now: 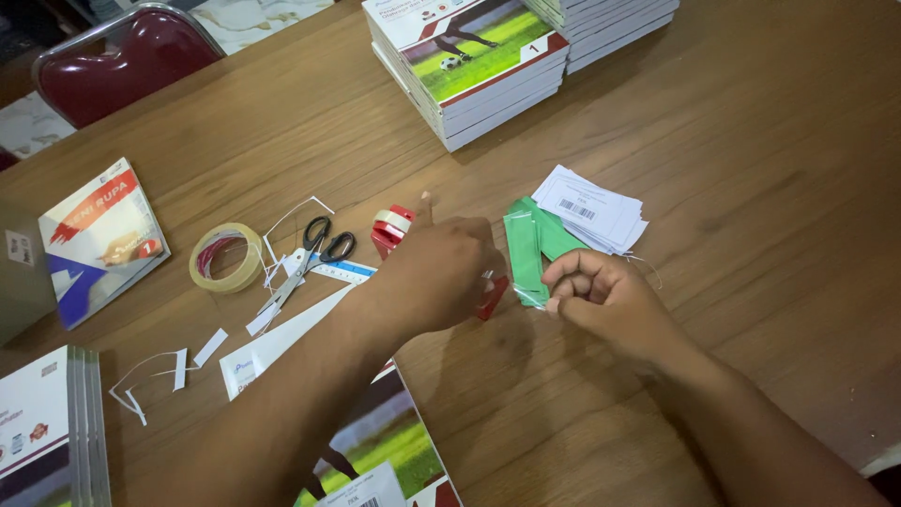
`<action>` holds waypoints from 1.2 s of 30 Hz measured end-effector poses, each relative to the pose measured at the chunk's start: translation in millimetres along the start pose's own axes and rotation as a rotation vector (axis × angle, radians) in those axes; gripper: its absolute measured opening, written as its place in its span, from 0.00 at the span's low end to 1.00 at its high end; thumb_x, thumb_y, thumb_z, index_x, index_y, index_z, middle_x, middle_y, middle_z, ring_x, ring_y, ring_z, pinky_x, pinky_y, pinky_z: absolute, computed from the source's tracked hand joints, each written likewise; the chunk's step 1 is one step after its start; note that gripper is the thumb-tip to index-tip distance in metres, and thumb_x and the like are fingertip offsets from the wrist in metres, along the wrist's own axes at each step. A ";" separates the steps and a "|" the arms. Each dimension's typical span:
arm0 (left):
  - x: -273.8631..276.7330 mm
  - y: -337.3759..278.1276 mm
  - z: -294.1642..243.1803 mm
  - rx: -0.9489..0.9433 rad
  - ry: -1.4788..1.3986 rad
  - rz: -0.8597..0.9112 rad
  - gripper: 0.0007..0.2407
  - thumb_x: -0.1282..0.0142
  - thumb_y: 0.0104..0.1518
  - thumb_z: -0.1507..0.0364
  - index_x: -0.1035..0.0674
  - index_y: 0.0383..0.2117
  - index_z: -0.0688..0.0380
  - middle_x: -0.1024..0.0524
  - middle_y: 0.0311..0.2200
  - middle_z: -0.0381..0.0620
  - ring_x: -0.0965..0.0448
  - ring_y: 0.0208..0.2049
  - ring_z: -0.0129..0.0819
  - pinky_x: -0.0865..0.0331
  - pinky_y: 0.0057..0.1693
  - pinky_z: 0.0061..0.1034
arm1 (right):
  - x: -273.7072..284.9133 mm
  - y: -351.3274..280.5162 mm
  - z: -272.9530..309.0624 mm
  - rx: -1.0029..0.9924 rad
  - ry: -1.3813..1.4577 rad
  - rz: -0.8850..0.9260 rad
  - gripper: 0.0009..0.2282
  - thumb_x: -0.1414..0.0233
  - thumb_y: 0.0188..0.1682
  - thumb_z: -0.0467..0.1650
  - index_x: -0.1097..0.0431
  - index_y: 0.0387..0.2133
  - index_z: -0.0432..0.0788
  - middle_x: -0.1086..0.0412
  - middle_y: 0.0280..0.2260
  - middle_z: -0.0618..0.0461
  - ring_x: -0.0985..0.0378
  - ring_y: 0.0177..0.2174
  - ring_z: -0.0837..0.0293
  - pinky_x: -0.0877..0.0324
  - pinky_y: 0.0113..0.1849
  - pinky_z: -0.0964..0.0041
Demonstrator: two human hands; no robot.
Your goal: The recorder is preparing library books by cutting barcode labels and taping them onto the covers.
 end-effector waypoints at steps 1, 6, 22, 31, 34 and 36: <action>-3.1 1.4 1.0 0.001 0.031 0.012 0.08 0.38 0.53 0.69 0.14 0.39 0.46 0.21 0.42 0.46 0.20 0.48 0.50 0.44 0.62 0.70 | -0.2 -0.8 1.0 0.006 -0.006 0.003 0.16 0.51 0.37 0.17 0.27 0.40 0.34 0.26 0.21 0.44 0.30 0.19 0.63 0.36 0.20 0.72; -1.2 -0.7 -0.1 0.013 0.085 0.059 0.10 0.36 0.52 0.67 0.15 0.40 0.44 0.22 0.42 0.44 0.21 0.48 0.47 0.46 0.63 0.73 | 0.2 -2.8 7.8 0.053 0.018 -0.023 0.14 0.46 0.39 0.19 0.26 0.40 0.34 0.26 0.21 0.45 0.29 0.21 0.62 0.35 0.22 0.72; -8.6 20.0 -2.1 0.007 0.063 0.027 0.09 0.37 0.52 0.67 0.15 0.38 0.46 0.22 0.43 0.46 0.22 0.50 0.51 0.49 0.64 0.72 | 11.6 -0.9 12.4 -0.041 -0.368 0.022 0.09 0.42 0.38 0.23 0.18 0.32 0.40 0.19 0.22 0.49 0.23 0.25 0.61 0.28 0.30 0.65; -27.2 38.4 -10.9 0.038 0.241 -0.010 0.13 0.34 0.47 0.62 0.15 0.35 0.53 0.21 0.37 0.51 0.21 0.43 0.52 0.45 0.62 0.72 | 7.8 1.1 -1.7 -0.053 -0.602 0.051 0.08 0.41 0.42 0.27 0.18 0.34 0.42 0.19 0.27 0.47 0.20 0.32 0.53 0.27 0.36 0.56; -38.5 38.1 -18.9 -0.015 0.354 -0.190 0.10 0.33 0.42 0.66 0.14 0.30 0.52 0.21 0.35 0.47 0.22 0.39 0.48 0.38 0.56 0.64 | 12.5 1.5 -4.4 -0.027 -0.705 0.032 0.08 0.40 0.42 0.30 0.19 0.35 0.46 0.20 0.30 0.50 0.18 0.36 0.51 0.25 0.39 0.54; -33.2 29.3 -25.6 -0.056 0.368 -0.309 0.08 0.33 0.40 0.70 0.14 0.27 0.51 0.22 0.33 0.46 0.23 0.37 0.46 0.32 0.50 0.56 | 15.5 2.1 -0.9 -0.014 -0.767 0.044 0.09 0.39 0.42 0.32 0.20 0.37 0.49 0.19 0.33 0.50 0.17 0.39 0.48 0.24 0.41 0.51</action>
Point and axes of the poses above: each hand's wrist, its own y-axis towards the middle knuckle, its own x-axis out of the back of the hand, z = x × y, the point moved 3 cm from there along y, towards the middle knuckle
